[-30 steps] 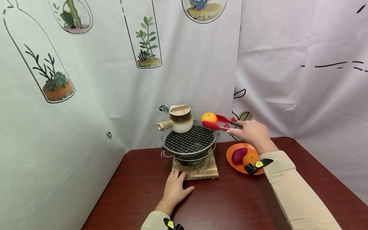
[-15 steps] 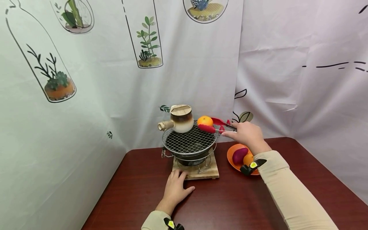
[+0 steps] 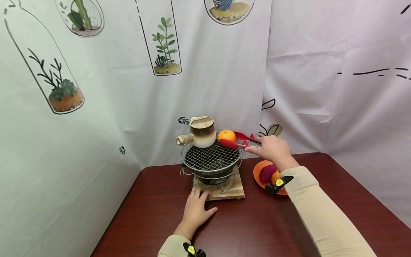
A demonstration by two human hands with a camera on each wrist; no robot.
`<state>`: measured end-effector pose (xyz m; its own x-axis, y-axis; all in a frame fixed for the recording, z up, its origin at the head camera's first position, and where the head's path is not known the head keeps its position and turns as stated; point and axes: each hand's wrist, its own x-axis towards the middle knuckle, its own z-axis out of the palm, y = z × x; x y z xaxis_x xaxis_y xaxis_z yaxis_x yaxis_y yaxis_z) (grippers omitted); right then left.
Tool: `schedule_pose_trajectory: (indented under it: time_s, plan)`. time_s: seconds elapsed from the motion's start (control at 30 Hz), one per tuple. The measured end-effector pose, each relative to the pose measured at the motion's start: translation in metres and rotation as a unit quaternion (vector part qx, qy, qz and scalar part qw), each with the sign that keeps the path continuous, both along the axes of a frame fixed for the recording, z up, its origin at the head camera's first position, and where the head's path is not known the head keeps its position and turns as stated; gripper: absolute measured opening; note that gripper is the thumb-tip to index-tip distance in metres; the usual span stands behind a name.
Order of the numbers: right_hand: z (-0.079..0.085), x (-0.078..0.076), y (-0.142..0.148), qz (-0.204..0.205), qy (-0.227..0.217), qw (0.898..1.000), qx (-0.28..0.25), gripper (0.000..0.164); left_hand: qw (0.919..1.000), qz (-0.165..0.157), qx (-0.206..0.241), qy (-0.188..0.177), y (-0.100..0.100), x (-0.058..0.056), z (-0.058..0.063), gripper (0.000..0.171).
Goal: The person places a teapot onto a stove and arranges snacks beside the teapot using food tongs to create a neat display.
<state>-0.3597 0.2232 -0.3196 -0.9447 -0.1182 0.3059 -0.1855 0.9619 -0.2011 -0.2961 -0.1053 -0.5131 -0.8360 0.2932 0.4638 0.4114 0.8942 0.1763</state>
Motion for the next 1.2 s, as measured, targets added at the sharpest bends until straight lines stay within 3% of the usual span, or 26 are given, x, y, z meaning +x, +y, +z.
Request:
schedule_pose_trajectory:
  time_s: [0.17,0.4,0.67,1.2]
  plan:
    - [0.001,-0.001,0.001,0.001,-0.004,1.000,-0.006,0.084,1.0000,-0.004,0.003,-0.001,0.001,0.000,0.001,0.056]
    - [0.002,0.002,0.003,-0.004,-0.001,1.000,-0.016,0.102,1.0000,-0.005,0.005,0.001,0.001,-0.002,0.002,0.055]
    - [0.000,0.009,0.011,-0.009,-0.009,0.999,-0.041,0.102,0.9999,-0.009,0.006,0.012,0.001,-0.001,0.003,0.054]
    - [-0.005,0.041,0.067,-0.037,-0.005,0.998,-0.043,0.108,0.9997,-0.014,0.011,0.019,0.000,-0.001,-0.001,0.054]
